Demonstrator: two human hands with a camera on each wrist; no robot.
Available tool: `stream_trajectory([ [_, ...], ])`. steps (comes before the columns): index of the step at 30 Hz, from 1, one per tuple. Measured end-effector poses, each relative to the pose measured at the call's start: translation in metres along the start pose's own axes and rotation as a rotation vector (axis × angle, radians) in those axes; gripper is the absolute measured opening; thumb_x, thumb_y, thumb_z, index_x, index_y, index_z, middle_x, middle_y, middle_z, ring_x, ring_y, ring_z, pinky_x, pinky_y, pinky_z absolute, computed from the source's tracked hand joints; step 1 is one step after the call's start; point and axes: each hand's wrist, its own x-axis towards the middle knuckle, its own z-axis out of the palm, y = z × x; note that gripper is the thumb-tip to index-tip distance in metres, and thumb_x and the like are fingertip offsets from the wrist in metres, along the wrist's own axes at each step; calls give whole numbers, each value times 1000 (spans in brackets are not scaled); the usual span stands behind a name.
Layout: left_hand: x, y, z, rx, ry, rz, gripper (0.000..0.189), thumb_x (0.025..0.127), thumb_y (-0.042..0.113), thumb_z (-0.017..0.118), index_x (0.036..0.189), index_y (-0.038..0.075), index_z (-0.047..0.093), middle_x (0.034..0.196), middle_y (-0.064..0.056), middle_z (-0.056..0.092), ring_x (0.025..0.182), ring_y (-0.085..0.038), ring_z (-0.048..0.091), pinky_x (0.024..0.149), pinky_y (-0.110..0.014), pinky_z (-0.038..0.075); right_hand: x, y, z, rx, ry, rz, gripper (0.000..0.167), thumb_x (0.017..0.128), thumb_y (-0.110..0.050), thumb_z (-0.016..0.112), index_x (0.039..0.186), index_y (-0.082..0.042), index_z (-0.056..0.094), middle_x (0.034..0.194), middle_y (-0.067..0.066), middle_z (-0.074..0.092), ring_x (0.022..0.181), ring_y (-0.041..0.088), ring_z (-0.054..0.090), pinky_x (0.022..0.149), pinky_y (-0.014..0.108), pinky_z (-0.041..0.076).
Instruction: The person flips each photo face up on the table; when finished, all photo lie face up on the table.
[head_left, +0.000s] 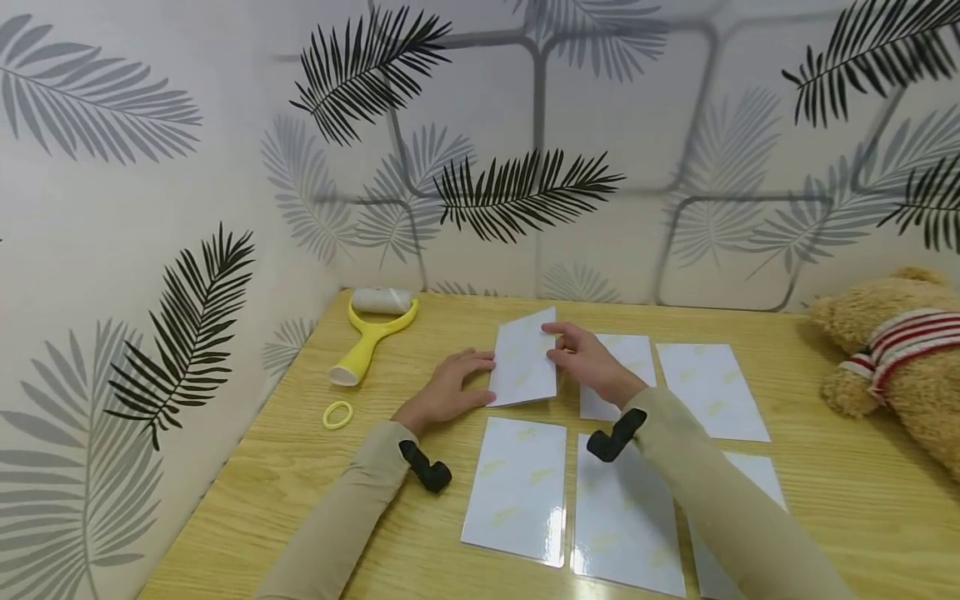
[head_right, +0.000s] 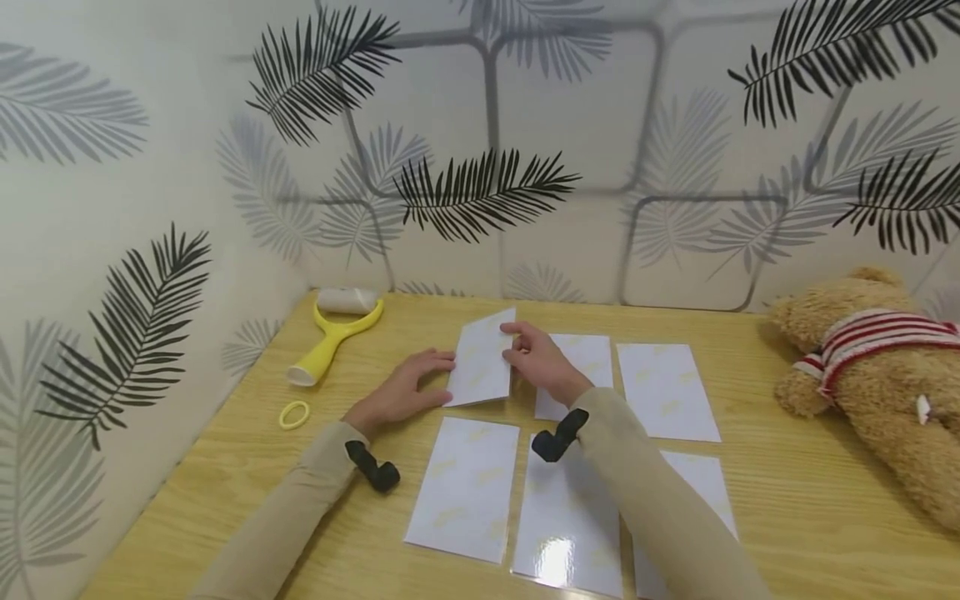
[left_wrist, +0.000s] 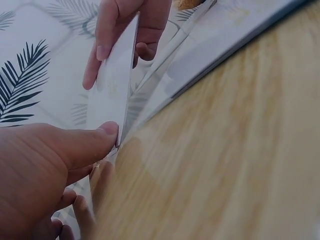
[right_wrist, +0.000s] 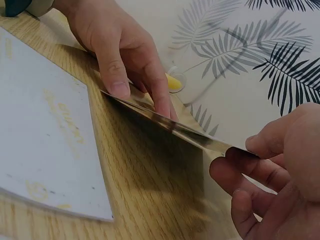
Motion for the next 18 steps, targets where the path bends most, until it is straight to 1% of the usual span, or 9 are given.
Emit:
stream_trajectory([
  [3,-1,2,-1,0,-4,-11,49,90,19,66,134,0,54,147,-15,44,143,-41,24,115,-57,15,1,3,-1,-26,2,-15,49,95,-5,53,143,-2,40,87,4,44,65,12,39,60,23,35],
  [5,-1,4,-1,0,-8,-34,52,91,20,66,136,1,51,148,-15,43,142,-40,25,115,-56,16,1,5,-3,-35,-5,-24,50,96,-5,52,144,-3,40,88,4,44,65,12,38,61,24,34],
  [6,-1,5,-1,-9,-10,-53,54,91,22,66,139,2,48,149,-15,42,142,-39,25,115,-55,17,0,5,-3,-36,-9,-27,50,97,-5,52,145,-4,39,88,4,43,65,13,37,61,24,34],
  [8,0,7,-2,-48,-17,-118,61,91,25,65,144,5,41,151,-13,39,143,-35,25,116,-51,18,0,5,-5,-37,-11,-34,50,97,-5,51,145,-5,38,88,5,43,68,14,38,63,25,34],
  [10,1,7,-3,-136,-9,-183,68,91,27,66,148,8,34,151,-11,37,143,-29,26,117,-47,20,-1,5,-6,-38,-7,-40,50,98,-5,51,146,-5,38,88,4,43,73,15,41,65,26,35],
  [12,3,7,-5,-255,23,-219,71,91,25,66,150,8,29,150,-10,40,142,-27,30,116,-46,23,-1,4,-7,-31,-2,-44,51,97,-4,51,146,-5,37,88,4,43,78,17,43,68,27,36],
  [15,6,7,-8,-443,83,-222,71,92,14,65,150,4,26,146,-15,46,137,-29,39,113,-46,30,-1,3,-7,-15,4,-44,51,97,-4,51,147,-6,37,88,3,44,83,18,46,73,30,39],
  [17,7,8,-10,-533,121,-219,69,92,7,64,150,2,26,144,-19,47,134,-32,43,110,-45,36,-1,2,-7,12,2,-35,52,97,-3,51,147,-6,37,87,3,45,82,18,48,74,30,41],
  [18,7,10,-11,-571,138,-233,69,92,4,63,150,2,27,144,-19,47,132,-33,45,108,-43,39,-1,2,-7,25,2,-28,52,97,-3,52,147,-7,37,87,3,45,81,18,49,74,29,43],
])
